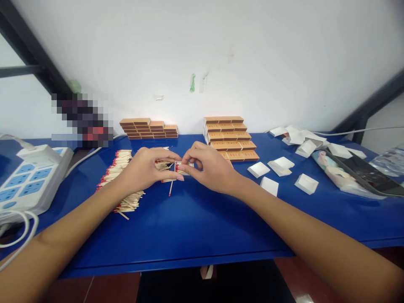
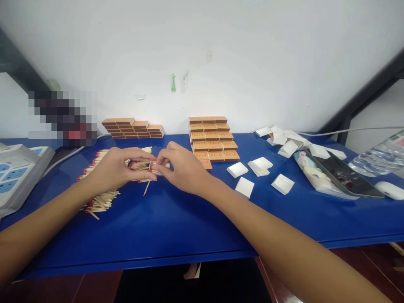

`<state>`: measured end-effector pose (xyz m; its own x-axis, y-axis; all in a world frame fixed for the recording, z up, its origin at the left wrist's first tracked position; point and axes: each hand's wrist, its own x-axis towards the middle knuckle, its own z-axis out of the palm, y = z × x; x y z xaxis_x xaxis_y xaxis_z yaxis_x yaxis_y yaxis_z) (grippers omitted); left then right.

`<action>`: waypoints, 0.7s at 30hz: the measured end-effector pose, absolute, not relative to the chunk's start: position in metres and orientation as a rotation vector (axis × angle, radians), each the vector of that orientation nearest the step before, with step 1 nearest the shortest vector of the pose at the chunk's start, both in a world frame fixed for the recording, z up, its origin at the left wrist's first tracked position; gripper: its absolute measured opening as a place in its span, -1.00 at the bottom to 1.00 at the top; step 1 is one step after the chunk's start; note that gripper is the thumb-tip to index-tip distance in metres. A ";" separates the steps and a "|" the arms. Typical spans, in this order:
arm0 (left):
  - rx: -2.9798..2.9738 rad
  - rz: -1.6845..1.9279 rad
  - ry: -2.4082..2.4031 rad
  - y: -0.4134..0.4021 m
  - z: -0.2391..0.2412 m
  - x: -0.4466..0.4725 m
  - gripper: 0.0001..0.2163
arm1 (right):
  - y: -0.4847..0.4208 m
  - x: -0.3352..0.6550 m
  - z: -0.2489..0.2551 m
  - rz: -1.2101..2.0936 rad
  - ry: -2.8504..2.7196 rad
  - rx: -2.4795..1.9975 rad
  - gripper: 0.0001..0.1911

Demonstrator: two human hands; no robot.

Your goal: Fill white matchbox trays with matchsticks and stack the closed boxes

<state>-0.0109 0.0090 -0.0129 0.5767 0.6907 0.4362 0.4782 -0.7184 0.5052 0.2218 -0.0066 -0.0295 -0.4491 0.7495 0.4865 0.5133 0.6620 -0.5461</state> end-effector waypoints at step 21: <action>2.501 0.975 1.059 0.015 -0.018 -0.018 -0.61 | -0.004 0.225 -0.029 0.300 -2.145 -0.976 -0.83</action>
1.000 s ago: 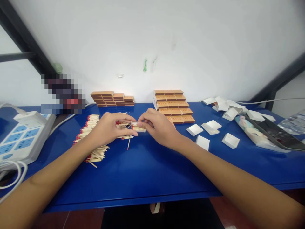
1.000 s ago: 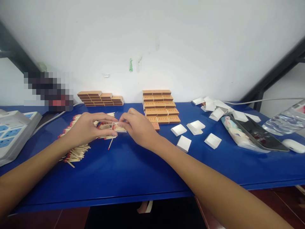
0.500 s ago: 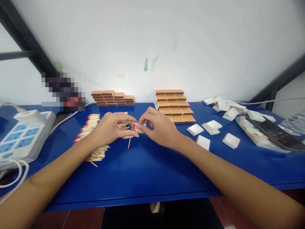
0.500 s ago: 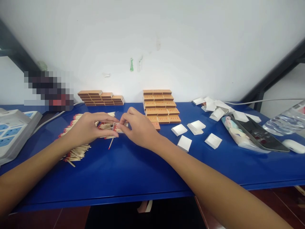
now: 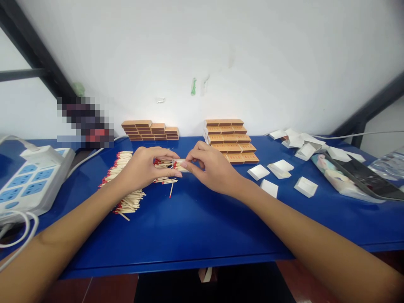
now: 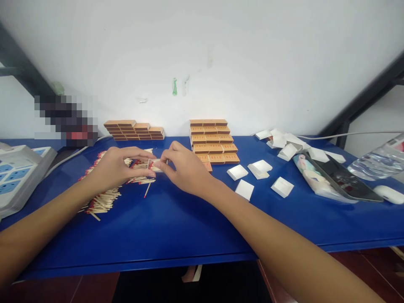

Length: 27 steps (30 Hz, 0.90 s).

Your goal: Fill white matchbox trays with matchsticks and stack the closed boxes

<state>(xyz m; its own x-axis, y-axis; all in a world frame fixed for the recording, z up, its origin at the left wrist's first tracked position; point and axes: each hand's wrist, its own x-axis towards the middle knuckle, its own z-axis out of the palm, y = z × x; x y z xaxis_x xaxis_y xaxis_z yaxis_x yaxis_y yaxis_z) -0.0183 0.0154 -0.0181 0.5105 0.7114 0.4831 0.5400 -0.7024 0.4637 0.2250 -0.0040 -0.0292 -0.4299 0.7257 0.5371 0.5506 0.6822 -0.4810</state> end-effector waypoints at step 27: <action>2.605 0.983 1.301 0.034 -0.015 -0.035 -0.54 | -0.008 0.216 -0.031 0.423 -2.320 -1.162 -0.90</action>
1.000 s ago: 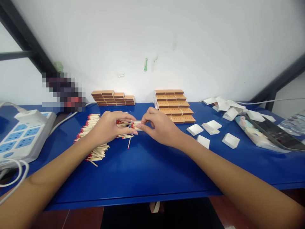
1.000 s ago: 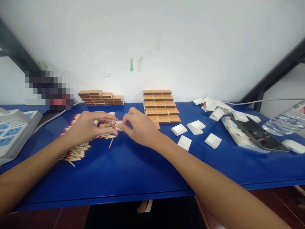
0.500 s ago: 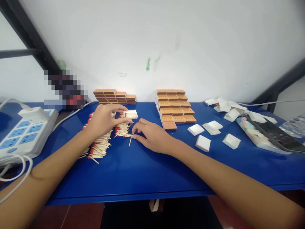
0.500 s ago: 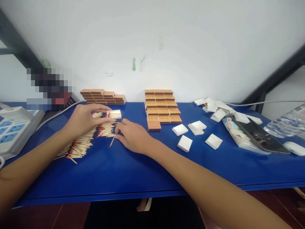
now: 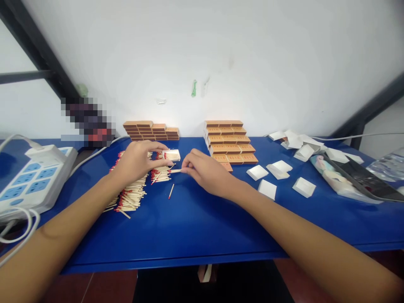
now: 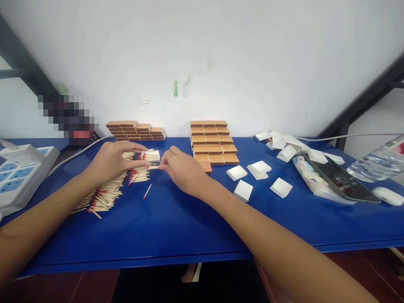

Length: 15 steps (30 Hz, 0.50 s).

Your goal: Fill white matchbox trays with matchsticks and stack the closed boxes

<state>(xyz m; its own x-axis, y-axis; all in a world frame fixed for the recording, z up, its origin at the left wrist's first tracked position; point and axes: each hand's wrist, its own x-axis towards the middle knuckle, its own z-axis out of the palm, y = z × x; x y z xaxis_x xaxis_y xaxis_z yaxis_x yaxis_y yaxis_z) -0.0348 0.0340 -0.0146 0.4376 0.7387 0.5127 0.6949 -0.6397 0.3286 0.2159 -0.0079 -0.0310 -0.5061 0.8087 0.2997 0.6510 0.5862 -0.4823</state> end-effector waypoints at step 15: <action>2.603 0.985 1.153 0.021 -0.016 -0.023 -0.54 | -0.005 0.223 -0.023 0.254 -2.163 -1.059 -0.89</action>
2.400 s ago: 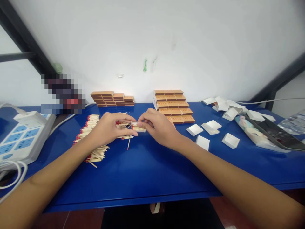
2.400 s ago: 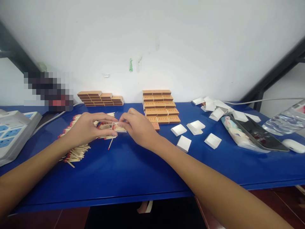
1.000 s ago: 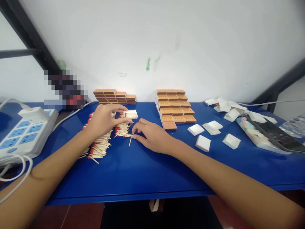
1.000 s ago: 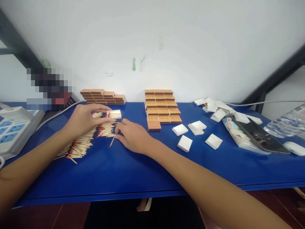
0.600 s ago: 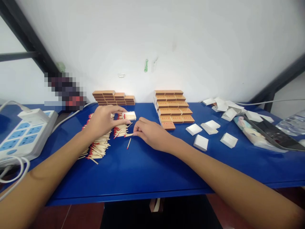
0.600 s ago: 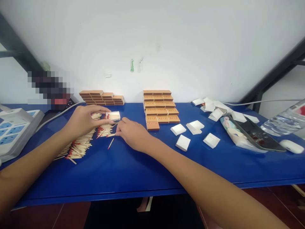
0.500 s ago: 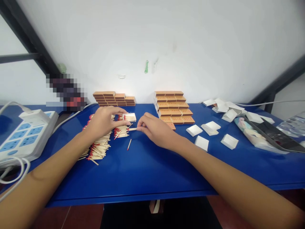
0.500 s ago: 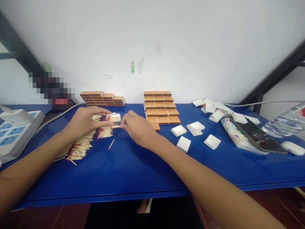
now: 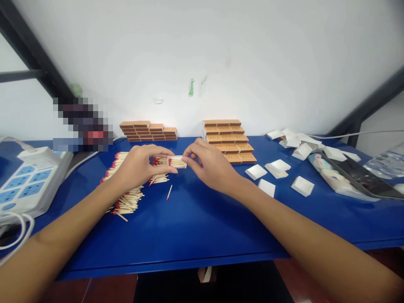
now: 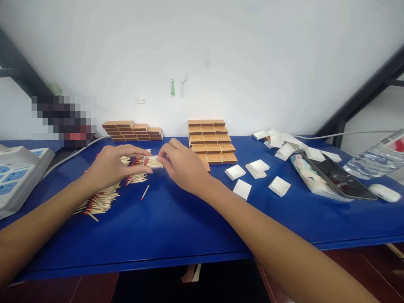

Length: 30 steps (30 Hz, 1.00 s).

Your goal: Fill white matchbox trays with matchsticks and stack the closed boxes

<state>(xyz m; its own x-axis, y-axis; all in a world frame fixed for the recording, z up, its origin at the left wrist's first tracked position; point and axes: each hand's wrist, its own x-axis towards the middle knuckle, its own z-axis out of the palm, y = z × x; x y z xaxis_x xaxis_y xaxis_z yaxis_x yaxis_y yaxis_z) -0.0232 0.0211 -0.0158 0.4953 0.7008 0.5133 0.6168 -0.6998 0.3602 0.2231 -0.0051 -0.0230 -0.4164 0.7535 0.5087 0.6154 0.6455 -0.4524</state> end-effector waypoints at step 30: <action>2.651 1.048 1.291 0.034 -0.008 -0.039 -0.69 | -0.012 0.180 -0.047 0.461 -2.480 -1.125 -0.84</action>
<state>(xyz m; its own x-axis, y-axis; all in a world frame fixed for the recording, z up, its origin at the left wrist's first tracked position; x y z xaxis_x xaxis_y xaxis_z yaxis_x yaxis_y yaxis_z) -0.0386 0.0342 -0.0083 0.4352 0.7029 0.5626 0.6950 -0.6596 0.2864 0.1799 -0.0125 -0.0466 -0.6088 0.7671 0.2022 0.6434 0.6265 -0.4400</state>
